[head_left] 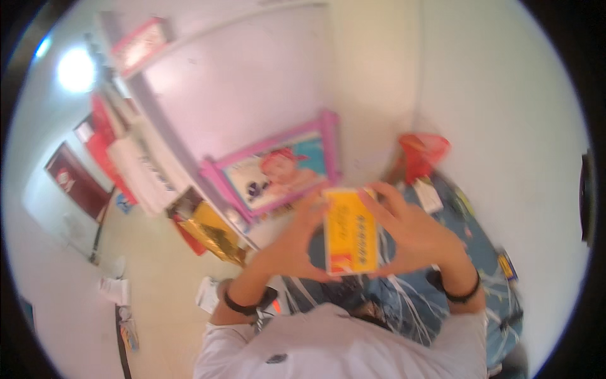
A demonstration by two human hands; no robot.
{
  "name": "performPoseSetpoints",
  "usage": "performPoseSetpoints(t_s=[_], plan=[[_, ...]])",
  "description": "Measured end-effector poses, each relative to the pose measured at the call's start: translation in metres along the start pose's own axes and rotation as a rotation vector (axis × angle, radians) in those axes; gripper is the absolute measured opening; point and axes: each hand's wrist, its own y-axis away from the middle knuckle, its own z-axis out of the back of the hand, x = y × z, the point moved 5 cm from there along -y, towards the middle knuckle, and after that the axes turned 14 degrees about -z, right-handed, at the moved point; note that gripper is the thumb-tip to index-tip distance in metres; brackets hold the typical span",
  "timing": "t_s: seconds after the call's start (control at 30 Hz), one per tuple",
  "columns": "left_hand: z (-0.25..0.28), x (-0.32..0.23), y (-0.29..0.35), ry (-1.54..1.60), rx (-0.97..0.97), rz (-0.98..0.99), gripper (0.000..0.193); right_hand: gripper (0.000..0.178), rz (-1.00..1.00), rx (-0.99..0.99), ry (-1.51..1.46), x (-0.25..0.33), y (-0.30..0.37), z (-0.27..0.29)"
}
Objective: The person washes a small cloth in a bathroom sink, then walks into a living room and places several boxes of medicine and a tube onto a white shelf.
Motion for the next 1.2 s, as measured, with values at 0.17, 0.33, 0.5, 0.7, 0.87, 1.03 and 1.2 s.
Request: performPoseSetpoints(t_s=[0.17, 0.33, 0.5, 0.7, 0.87, 1.03, 1.2], plan=[[0.028, -0.001, -0.020, -0.064, -0.038, -0.029, 0.129, 0.130, 0.053, -0.046, -0.022, -0.009, 0.000, 0.006], [0.129, 0.015, -0.025, -0.481, -0.384, -0.090, 0.131, 0.133, -0.027, -0.141, -0.283, -0.033, 0.021, 0.023], [0.285, 0.010, -0.063, -0.733, -1.052, -0.068, 0.114, 0.118, -0.132, -0.200, -0.316, -0.065, 0.046, 0.006], [0.405, -0.003, -0.130, -1.725, -1.006, -0.095, 0.114, 0.097, -0.279, -0.188, -0.329, -0.093, 0.094, -0.022], [0.446, 0.011, -0.149, -1.751, -1.083, 0.078, 0.105, 0.064, -0.351, -0.308, -0.121, -0.088, 0.124, -0.016], [0.460, 0.045, -0.139, -1.618, -1.078, 0.644, 0.093, 0.071, -0.419, -0.343, -0.202, -0.094, 0.169, -0.012], [0.465, 0.072, -0.132, -1.659, -1.019, 0.595, 0.103, 0.069, -0.523, -0.394, -0.151, -0.125, 0.214, -0.035]])
